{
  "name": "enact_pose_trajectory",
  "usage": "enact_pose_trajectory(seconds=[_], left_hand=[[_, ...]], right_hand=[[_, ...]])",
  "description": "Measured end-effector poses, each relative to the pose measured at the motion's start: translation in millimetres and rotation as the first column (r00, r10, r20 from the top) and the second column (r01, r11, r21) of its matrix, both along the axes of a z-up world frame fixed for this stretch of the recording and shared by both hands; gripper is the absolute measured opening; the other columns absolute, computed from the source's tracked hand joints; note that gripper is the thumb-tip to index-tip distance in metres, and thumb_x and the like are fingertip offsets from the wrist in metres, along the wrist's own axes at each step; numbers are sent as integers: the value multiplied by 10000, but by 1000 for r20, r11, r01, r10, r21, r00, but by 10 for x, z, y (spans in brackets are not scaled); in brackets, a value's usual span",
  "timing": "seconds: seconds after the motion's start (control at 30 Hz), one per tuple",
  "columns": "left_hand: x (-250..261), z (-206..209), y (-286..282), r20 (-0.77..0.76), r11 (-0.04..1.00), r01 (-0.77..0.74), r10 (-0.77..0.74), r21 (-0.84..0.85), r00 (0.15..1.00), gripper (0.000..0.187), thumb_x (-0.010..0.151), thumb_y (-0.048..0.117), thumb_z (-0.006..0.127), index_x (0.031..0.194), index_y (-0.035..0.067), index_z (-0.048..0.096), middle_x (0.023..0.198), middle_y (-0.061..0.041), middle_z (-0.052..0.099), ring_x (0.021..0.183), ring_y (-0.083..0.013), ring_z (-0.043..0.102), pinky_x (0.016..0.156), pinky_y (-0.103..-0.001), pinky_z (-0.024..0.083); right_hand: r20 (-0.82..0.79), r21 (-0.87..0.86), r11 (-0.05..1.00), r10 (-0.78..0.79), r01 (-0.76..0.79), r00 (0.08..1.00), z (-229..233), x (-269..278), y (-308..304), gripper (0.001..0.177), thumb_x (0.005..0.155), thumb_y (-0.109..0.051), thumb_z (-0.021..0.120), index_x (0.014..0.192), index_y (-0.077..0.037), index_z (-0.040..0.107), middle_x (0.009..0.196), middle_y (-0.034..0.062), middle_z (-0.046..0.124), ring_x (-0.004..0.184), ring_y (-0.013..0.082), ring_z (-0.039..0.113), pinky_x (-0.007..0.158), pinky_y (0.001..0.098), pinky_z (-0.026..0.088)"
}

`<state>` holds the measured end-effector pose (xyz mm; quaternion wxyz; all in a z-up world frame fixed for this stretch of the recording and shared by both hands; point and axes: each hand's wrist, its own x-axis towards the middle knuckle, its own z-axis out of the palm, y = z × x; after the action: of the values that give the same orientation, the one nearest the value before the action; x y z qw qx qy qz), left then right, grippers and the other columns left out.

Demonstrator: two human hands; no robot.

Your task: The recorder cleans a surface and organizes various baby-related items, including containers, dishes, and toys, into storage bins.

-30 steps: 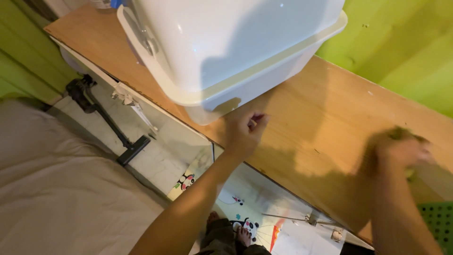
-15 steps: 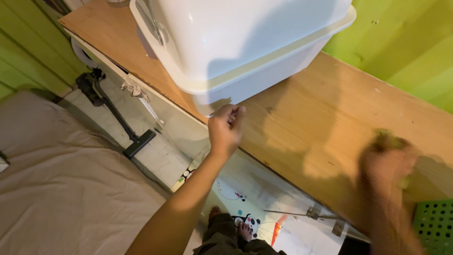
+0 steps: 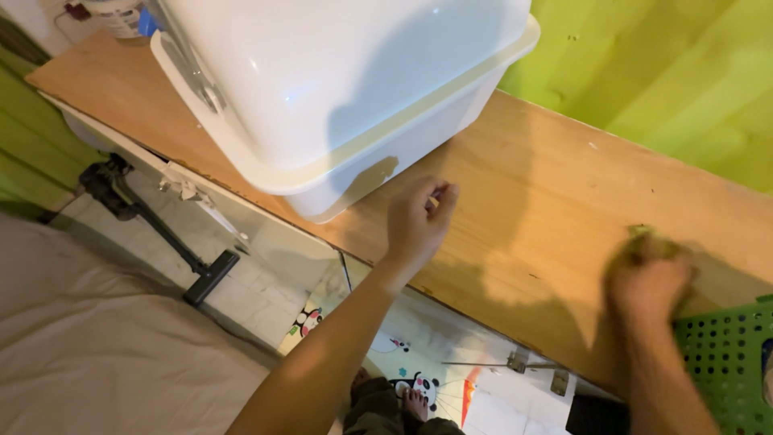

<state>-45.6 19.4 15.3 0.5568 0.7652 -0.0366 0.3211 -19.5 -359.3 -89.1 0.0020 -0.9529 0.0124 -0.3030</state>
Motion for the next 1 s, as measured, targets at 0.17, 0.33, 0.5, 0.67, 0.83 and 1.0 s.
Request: enact_pose_trajectory(seconds=[0.17,0.33,0.5,0.67,0.83,1.0], left_hand=[[78,37,-138,-96,991,132,-128,36,987,244,972,272,695,857,57,682,777,-62,676,625,-180,636,560,-322,499],[234,-154,-240,-159,980,177,-161,94,974,193,921,258,729,881,71,706,806,-61,718,655,-189,683,607,-339,538],[247,-361,-116,-122,983,139,-124,119,985,88,872,155,751,895,82,706,837,-61,736,737,-202,717,668,-338,568],[-63,-153,464,-171,992,10,11,123,985,112,846,162,761,879,78,695,805,-71,711,684,-220,686,624,-354,543],[-576,-78,1170,-125,959,-157,190,235,974,241,876,220,810,752,58,683,638,-98,651,563,-249,624,555,-371,487],[-772,-173,1430,-95,952,-305,306,27,947,114,865,154,680,831,45,677,620,-66,632,503,-174,633,510,-304,491]], right_hand=[[-134,207,938,-254,277,958,-339,712,-537,406,926,-220,690,1302,-68,672,1334,325,523,1095,470,562,927,519,489],[-232,192,935,-251,297,940,-364,917,467,353,1065,-351,578,1383,-241,688,1403,246,473,1265,464,445,972,626,389],[-86,260,919,328,-297,941,358,427,1792,541,765,-155,697,1307,-153,699,1406,190,549,1207,443,517,905,581,454],[-33,204,805,575,-558,818,52,1072,1035,445,847,-66,607,1264,-163,728,1319,159,651,1187,402,619,1011,491,536],[-152,308,941,196,-142,969,-173,1905,1237,357,912,-329,738,1257,-239,760,1407,211,544,1230,504,471,963,621,397],[-156,441,874,300,-205,941,-264,1595,2640,720,887,-382,739,1476,-43,500,1368,273,475,1256,464,455,1055,589,377]])
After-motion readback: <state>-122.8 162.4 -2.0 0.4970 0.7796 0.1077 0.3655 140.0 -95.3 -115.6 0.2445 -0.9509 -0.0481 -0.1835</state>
